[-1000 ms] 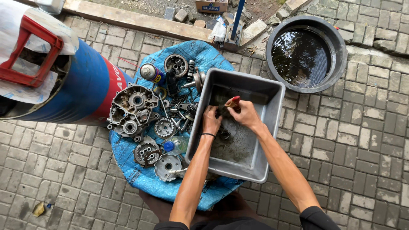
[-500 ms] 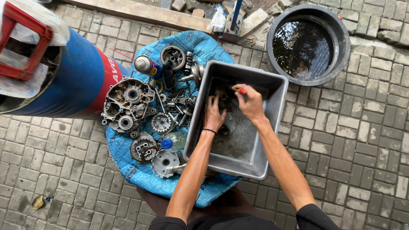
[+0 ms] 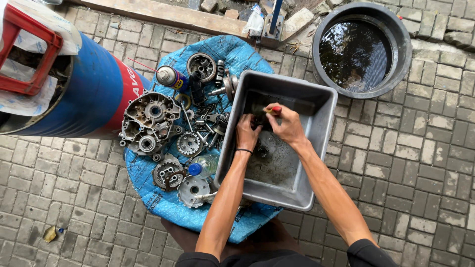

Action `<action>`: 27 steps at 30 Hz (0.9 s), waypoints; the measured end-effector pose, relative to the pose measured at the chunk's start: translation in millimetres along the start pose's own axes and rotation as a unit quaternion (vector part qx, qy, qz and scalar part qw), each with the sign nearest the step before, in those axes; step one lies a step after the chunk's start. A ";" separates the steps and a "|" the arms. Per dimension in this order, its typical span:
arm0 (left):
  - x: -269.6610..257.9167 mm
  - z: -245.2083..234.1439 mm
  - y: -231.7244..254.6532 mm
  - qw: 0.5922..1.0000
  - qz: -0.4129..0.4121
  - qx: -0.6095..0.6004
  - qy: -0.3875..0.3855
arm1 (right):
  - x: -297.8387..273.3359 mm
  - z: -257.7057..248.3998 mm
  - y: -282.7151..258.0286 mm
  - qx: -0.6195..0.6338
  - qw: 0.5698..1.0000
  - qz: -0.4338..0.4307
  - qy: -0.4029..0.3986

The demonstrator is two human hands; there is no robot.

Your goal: The person scrubs a metal mechanical part with a brush in a tray of liquid, then wipes it with a cloth. They place the cleaned part on a nearby surface and pick up another part to repeat the cleaning process.

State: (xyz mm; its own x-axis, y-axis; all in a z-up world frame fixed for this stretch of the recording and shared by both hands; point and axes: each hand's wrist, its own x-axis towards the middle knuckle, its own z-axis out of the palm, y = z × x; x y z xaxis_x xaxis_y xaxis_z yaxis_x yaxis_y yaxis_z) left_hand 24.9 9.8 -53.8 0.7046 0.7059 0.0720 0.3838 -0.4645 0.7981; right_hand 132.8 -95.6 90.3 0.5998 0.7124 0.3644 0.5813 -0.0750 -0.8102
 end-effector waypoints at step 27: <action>0.6 -9.4 20.3 0.994 -0.060 -0.087 -0.006 | -3.0 -5.9 20.3 -0.083 0.996 -0.030 0.012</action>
State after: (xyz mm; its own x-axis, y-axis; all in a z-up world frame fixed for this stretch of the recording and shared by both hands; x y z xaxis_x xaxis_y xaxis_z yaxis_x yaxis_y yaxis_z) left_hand 27.5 5.9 -32.0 0.6674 0.7437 -0.0373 0.3573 -0.2759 0.8923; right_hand 146.0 -103.4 75.5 0.5740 0.7017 0.4220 0.6974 -0.1489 -0.7011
